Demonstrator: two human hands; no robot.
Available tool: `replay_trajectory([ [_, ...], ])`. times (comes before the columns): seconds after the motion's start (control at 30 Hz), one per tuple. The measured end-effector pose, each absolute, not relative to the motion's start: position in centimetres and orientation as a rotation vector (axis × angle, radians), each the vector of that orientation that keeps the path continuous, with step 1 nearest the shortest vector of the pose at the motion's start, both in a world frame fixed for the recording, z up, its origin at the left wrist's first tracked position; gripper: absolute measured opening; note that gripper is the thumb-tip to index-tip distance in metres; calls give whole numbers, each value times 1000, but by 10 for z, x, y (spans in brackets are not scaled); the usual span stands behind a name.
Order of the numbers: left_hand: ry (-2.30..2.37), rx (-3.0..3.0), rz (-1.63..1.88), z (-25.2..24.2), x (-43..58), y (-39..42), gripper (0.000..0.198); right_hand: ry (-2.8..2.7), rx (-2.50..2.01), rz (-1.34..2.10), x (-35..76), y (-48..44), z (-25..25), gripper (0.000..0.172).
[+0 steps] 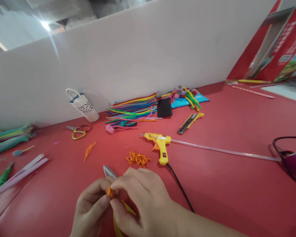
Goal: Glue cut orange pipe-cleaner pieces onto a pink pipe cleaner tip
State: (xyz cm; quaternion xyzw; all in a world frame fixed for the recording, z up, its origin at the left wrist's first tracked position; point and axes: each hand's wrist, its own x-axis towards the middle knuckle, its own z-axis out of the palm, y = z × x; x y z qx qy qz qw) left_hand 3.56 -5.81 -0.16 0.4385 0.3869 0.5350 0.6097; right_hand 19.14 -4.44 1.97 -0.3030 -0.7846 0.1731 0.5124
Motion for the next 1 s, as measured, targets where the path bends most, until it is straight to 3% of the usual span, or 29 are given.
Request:
replay_trajectory([
  [0.47, 988, 1237, 1211, -2, 36, -58, 16, -1946, -786, 416, 189, -44, 17, 16],
  [0.8, 997, 1039, 1188, -1, 39, -56, 17, -1937, -812, 425, 189, -44, 15, 20],
  [1.0, 991, 795, 1012, -1, 38, -50, 19, -1736, -907, 664, 190, -39, 18, 14],
])
